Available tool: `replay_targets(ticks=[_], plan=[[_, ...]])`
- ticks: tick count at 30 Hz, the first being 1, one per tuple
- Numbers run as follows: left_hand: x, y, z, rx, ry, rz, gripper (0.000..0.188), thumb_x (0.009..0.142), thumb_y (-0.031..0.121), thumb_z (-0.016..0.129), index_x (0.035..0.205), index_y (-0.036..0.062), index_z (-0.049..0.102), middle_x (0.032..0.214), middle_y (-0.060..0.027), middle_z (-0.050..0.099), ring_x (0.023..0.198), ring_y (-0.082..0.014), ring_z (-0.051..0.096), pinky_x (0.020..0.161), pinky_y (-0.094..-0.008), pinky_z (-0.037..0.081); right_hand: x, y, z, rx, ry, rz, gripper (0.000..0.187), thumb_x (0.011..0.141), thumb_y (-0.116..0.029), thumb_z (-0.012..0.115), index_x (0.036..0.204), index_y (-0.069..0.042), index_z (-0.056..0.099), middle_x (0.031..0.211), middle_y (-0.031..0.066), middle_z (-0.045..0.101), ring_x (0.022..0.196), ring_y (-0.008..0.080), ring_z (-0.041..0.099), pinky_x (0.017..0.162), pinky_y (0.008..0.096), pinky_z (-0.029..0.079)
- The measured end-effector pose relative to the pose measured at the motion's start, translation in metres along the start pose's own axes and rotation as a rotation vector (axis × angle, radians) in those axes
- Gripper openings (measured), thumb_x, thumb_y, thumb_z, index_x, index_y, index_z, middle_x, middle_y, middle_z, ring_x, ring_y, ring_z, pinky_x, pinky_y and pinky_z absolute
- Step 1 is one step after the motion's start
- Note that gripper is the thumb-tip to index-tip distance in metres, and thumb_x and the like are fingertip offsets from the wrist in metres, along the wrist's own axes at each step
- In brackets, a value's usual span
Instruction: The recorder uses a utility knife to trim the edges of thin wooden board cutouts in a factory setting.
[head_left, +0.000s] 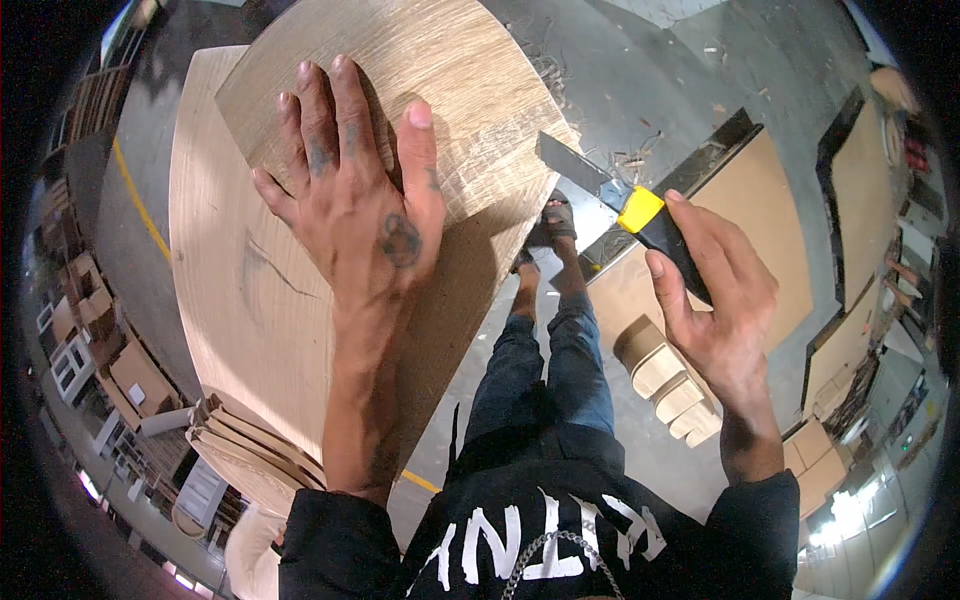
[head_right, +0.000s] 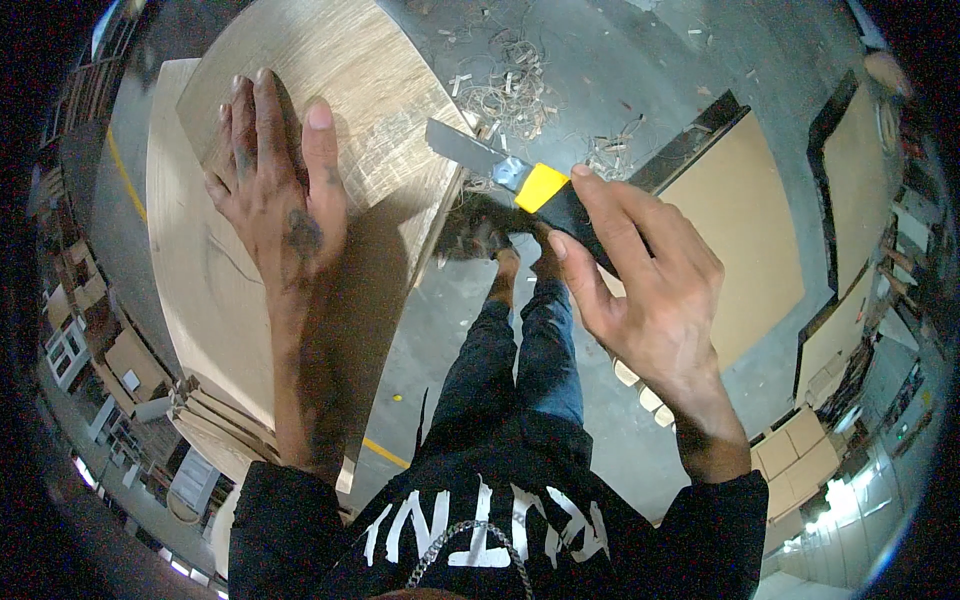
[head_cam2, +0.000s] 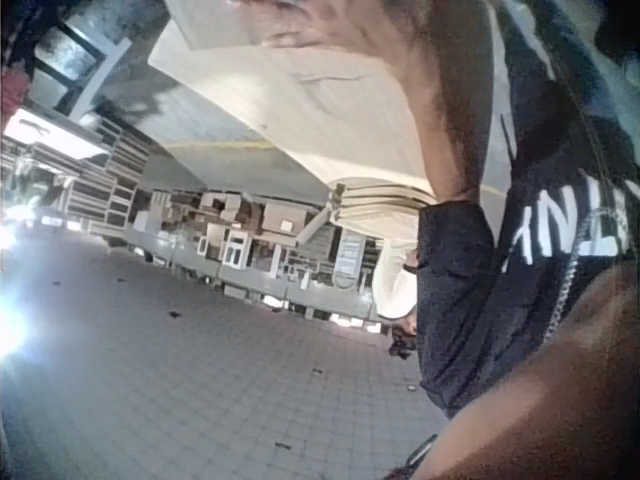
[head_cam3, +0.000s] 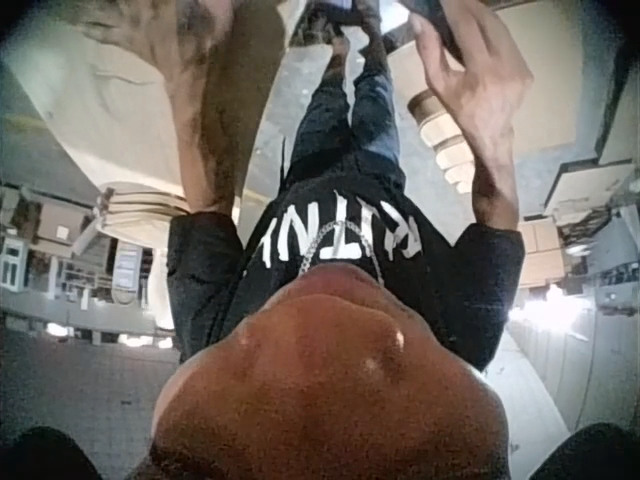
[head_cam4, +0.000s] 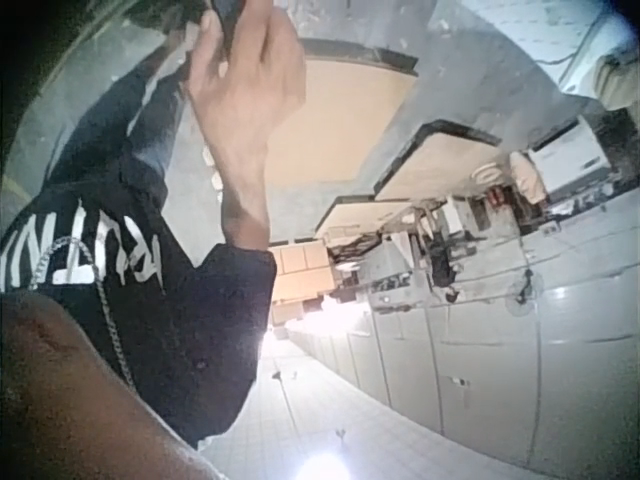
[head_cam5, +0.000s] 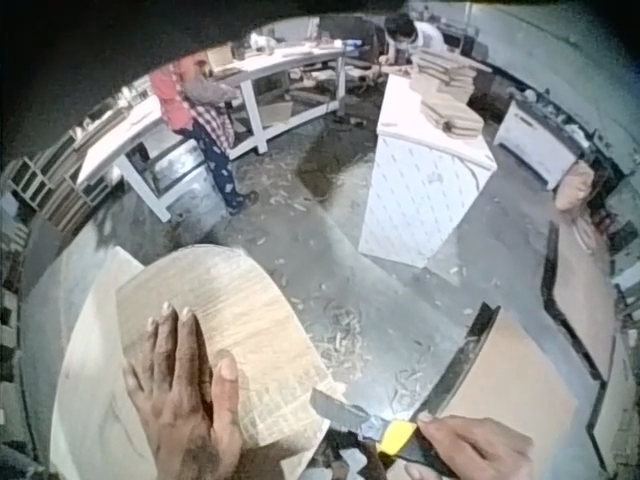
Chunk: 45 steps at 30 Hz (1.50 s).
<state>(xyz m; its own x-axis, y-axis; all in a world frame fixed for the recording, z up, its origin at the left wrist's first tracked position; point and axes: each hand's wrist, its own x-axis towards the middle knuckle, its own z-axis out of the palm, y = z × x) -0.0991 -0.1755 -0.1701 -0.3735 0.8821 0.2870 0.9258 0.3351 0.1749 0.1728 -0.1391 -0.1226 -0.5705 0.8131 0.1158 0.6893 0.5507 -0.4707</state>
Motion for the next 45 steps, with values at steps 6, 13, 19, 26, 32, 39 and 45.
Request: replay_targets(ticks=[6,13,19,26,32,39,45], plan=[[0.000,0.004,-0.003,-0.008,-0.045,-0.038,0.066,0.101,0.052,0.042,0.151,0.0083,0.043,0.157,-0.0196,0.037,0.147,-0.0398,0.029,0.113,-0.0719,0.009,0.004,0.005,-0.002,-0.030,-0.011,-0.055,0.048,0.079,-0.015,0.082,0.124,-0.006,0.068,0.102,0.0111,0.068,0.082,0.0228,0.066,0.071,0.0334,0.056],[-0.001,0.002,-0.001,0.005,-0.042,-0.016,0.068,0.100,0.054,0.043,0.150,0.0094,0.043,0.156,-0.0193,0.038,0.147,-0.0404,0.031,0.114,-0.0713,0.008,0.016,0.004,-0.006,0.001,-0.089,-0.019,0.044,0.081,-0.008,0.079,0.124,-0.004,0.069,0.107,0.0159,0.069,0.092,0.0276,0.070,0.080,0.0356,0.058],[0.001,0.001,-0.002,0.013,-0.048,-0.015,0.067,0.099,0.054,0.043,0.151,0.0110,0.044,0.156,-0.0189,0.038,0.146,-0.0405,0.031,0.113,-0.0723,0.010,0.028,0.006,-0.007,0.001,-0.099,-0.072,0.044,0.081,-0.008,0.079,0.124,-0.004,0.069,0.107,0.0160,0.069,0.091,0.0272,0.070,0.079,0.0347,0.057],[0.001,0.007,-0.006,0.018,-0.099,-0.033,0.063,0.102,0.049,0.043,0.152,0.0119,0.040,0.159,-0.0178,0.034,0.150,-0.0359,0.025,0.117,-0.0651,0.008,0.042,0.009,-0.003,0.000,-0.110,-0.109,0.043,0.081,-0.010,0.079,0.122,-0.003,0.070,0.106,0.0162,0.069,0.091,0.0277,0.070,0.078,0.0351,0.058],[0.000,0.010,-0.011,0.001,-0.100,-0.049,0.060,0.102,0.046,0.043,0.152,0.0124,0.040,0.159,-0.0174,0.034,0.150,-0.0352,0.025,0.117,-0.0643,0.007,0.055,0.010,-0.003,0.005,-0.109,-0.148,0.042,0.082,-0.011,0.079,0.122,-0.002,0.070,0.106,0.0166,0.070,0.091,0.0279,0.070,0.078,0.0353,0.058],[0.001,0.011,-0.011,0.009,-0.127,-0.042,0.060,0.102,0.043,0.046,0.153,0.0124,0.038,0.160,-0.0157,0.033,0.150,-0.0336,0.025,0.118,-0.0638,0.008,0.073,0.023,0.010,-0.009,-0.015,-0.266,0.048,0.080,-0.017,0.081,0.124,-0.006,0.068,0.100,0.0099,0.067,0.078,0.0236,0.065,0.067,0.0334,0.053],[0.000,0.010,-0.011,0.048,-0.127,-0.041,0.061,0.102,0.043,0.047,0.154,0.0122,0.038,0.159,-0.0152,0.033,0.150,-0.0330,0.025,0.118,-0.0645,0.009,0.096,0.021,0.014,-0.009,-0.004,-0.286,0.044,0.083,-0.021,0.079,0.123,-0.008,0.069,0.100,0.0098,0.068,0.077,0.0244,0.065,0.066,0.0344,0.054]])
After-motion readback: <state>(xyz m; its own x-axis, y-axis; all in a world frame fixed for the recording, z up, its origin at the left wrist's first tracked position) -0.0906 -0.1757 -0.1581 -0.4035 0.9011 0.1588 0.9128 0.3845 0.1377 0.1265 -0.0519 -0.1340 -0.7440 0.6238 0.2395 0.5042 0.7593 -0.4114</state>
